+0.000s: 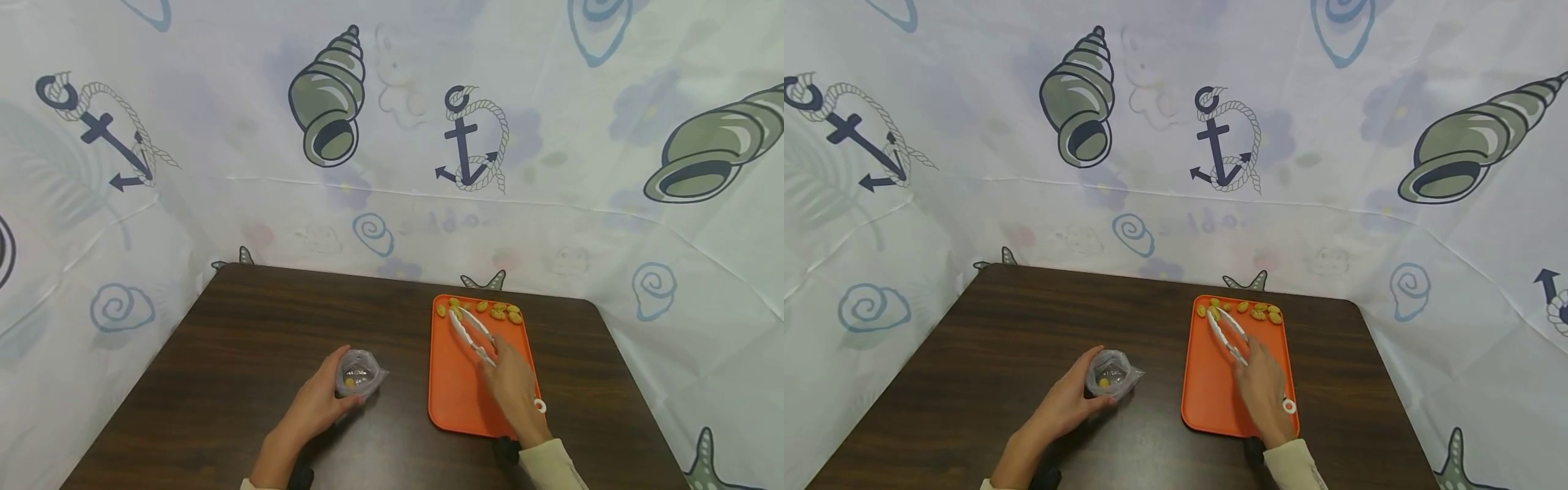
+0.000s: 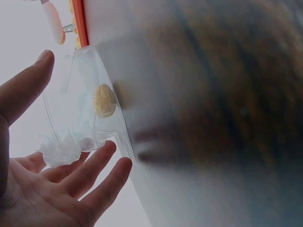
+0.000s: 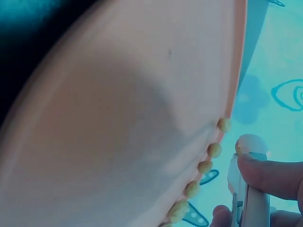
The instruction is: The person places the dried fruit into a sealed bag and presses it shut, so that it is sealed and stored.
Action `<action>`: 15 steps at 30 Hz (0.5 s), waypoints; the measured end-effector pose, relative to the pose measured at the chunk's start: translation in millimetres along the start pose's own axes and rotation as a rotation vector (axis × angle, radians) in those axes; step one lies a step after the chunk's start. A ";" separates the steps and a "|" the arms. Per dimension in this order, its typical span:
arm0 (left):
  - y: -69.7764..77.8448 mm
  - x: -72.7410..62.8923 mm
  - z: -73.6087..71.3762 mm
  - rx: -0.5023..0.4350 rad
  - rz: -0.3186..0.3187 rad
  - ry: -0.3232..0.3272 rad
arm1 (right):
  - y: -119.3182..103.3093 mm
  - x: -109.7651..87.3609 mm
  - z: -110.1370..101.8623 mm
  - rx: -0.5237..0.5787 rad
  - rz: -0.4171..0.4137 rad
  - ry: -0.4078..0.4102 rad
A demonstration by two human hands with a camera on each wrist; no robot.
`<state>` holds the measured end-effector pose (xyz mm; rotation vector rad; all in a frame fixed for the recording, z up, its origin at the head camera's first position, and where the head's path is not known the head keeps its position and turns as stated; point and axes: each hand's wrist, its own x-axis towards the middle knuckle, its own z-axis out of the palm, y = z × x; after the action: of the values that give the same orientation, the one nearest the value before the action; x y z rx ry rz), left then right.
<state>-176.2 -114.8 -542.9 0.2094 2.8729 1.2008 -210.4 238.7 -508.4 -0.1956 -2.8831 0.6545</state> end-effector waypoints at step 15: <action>2.0 -0.5 -0.5 0.008 -0.003 0.001 | -2.0 -17.4 -12.2 0.020 0.001 -0.012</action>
<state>-175.6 -113.9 -541.1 0.2046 2.8783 1.1904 -191.1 239.1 -499.2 -0.1908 -2.8869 0.6868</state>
